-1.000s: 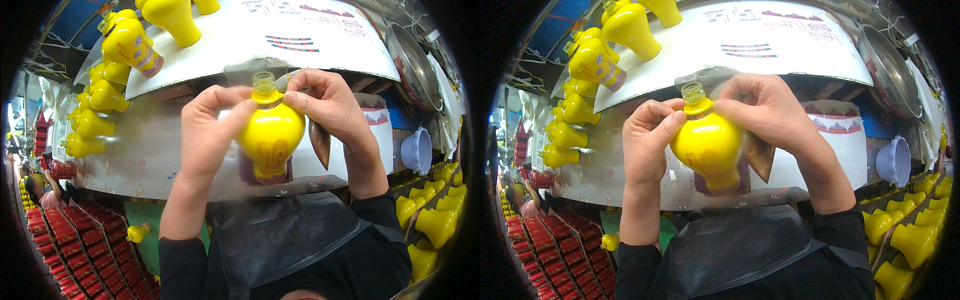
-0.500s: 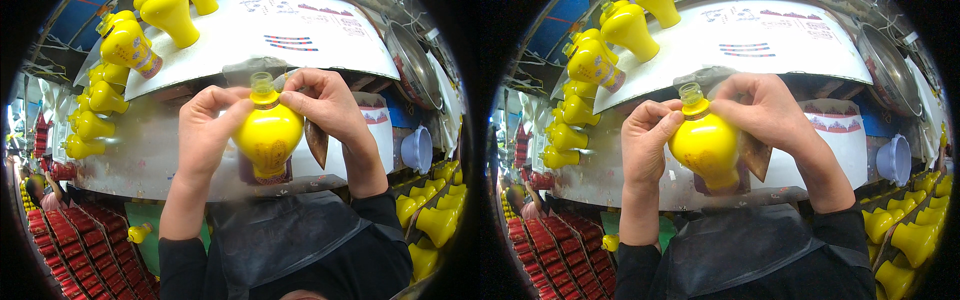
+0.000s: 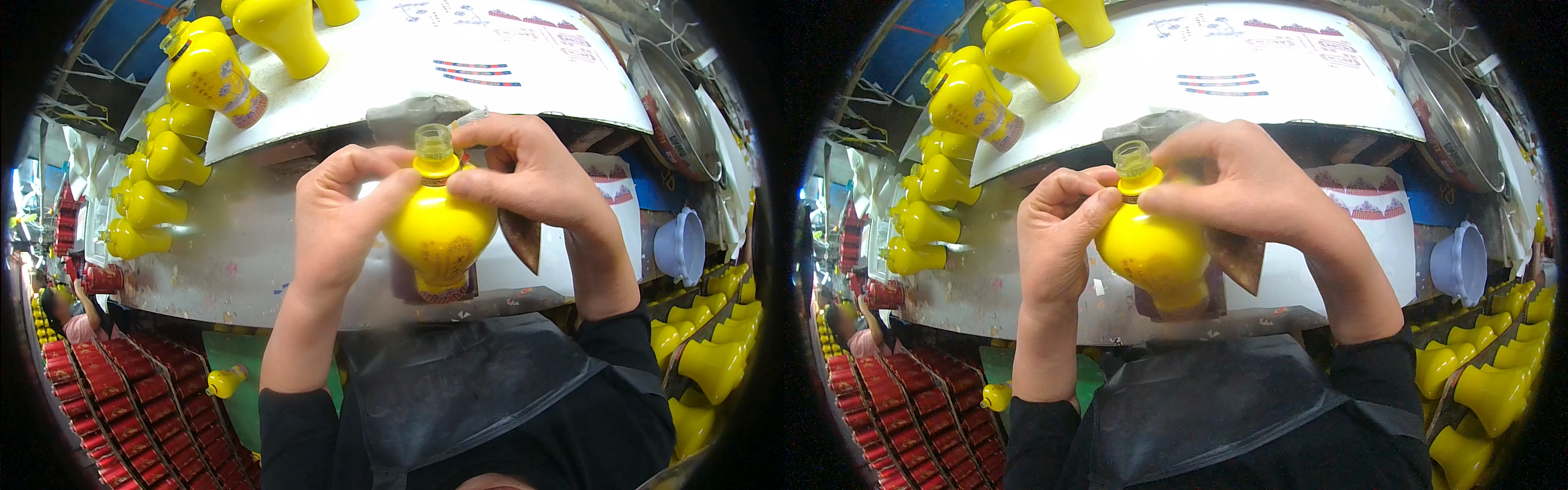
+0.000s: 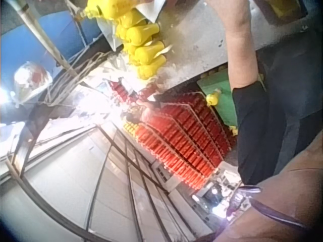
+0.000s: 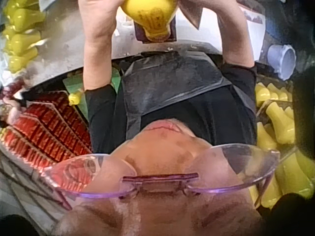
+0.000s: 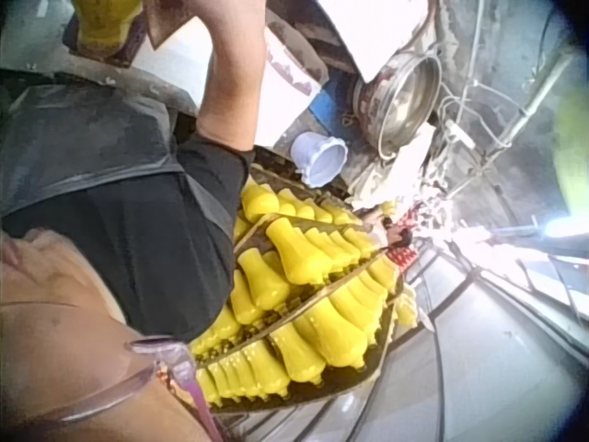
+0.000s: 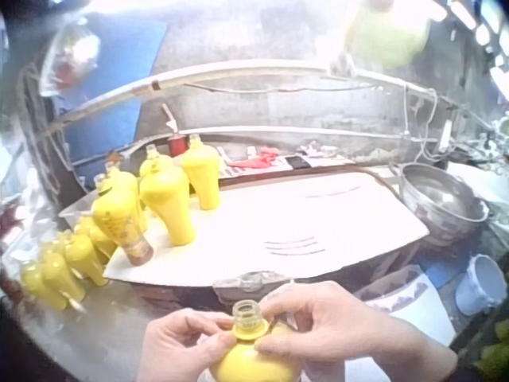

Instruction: The person applies a printed label to a yellow plastic bottle, smoothing it around the curved surface. They then affix a small circular sticker to the bottle's neck and place the finished bottle on a green tray.

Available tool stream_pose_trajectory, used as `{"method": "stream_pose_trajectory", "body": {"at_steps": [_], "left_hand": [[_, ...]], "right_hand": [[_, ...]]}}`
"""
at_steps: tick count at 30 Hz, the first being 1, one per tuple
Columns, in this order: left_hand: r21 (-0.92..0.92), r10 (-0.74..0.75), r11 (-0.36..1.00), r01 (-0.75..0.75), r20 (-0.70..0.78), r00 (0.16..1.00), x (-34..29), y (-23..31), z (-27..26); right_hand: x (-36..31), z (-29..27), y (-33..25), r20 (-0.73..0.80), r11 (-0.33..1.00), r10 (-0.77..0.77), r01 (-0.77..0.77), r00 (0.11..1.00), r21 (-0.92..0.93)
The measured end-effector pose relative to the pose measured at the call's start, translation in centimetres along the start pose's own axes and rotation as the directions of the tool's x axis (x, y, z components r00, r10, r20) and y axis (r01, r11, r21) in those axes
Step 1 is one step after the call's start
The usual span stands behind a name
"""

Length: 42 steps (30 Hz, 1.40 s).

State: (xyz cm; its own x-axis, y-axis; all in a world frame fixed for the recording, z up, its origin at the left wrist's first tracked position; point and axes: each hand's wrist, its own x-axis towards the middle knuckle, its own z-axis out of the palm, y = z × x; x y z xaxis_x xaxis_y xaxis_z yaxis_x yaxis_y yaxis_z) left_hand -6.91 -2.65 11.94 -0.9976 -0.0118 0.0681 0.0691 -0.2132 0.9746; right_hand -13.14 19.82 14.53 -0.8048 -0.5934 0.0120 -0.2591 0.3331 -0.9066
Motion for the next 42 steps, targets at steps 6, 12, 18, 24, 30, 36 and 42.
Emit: {"method": "stream_pose_trajectory", "body": {"at_steps": [6,12,18,24,30,36,42], "left_hand": [[0.110,0.039,0.993,-0.045,0.061,0.997,0.0,0.3,-0.8],[0.127,-0.010,0.992,-0.006,0.131,0.991,0.6,1.0,-2.2],[0.207,-0.053,0.978,0.009,0.209,0.977,1.7,1.3,-2.7],[0.212,-0.068,0.977,-0.003,0.326,0.943,3.2,0.9,-3.2],[0.150,-0.025,0.988,-0.034,0.374,0.927,3.6,0.3,-3.6],[0.189,-0.056,0.981,-0.029,0.431,0.901,4.5,0.1,-3.8],[0.155,-0.023,0.986,-0.054,0.458,0.889,4.8,-0.4,-3.4]], "right_hand": [[0.4,0.0,-1.2,-0.003,1.000,0.012,-0.012,1.000,-0.024],[0.2,0.1,-0.9,0.010,1.000,-0.021,0.021,1.000,0.003],[-0.2,0.1,-0.6,0.019,0.998,-0.046,0.045,0.999,0.045],[-0.3,0.1,-0.4,0.018,0.997,-0.071,0.070,0.997,0.038],[-0.5,0.2,0.0,0.009,0.994,-0.078,0.077,0.997,0.071],[-0.6,0.4,0.3,-0.003,0.989,-0.080,0.080,0.997,0.121],[-0.9,0.4,0.3,-0.016,0.991,-0.081,0.082,0.997,0.107]]}}
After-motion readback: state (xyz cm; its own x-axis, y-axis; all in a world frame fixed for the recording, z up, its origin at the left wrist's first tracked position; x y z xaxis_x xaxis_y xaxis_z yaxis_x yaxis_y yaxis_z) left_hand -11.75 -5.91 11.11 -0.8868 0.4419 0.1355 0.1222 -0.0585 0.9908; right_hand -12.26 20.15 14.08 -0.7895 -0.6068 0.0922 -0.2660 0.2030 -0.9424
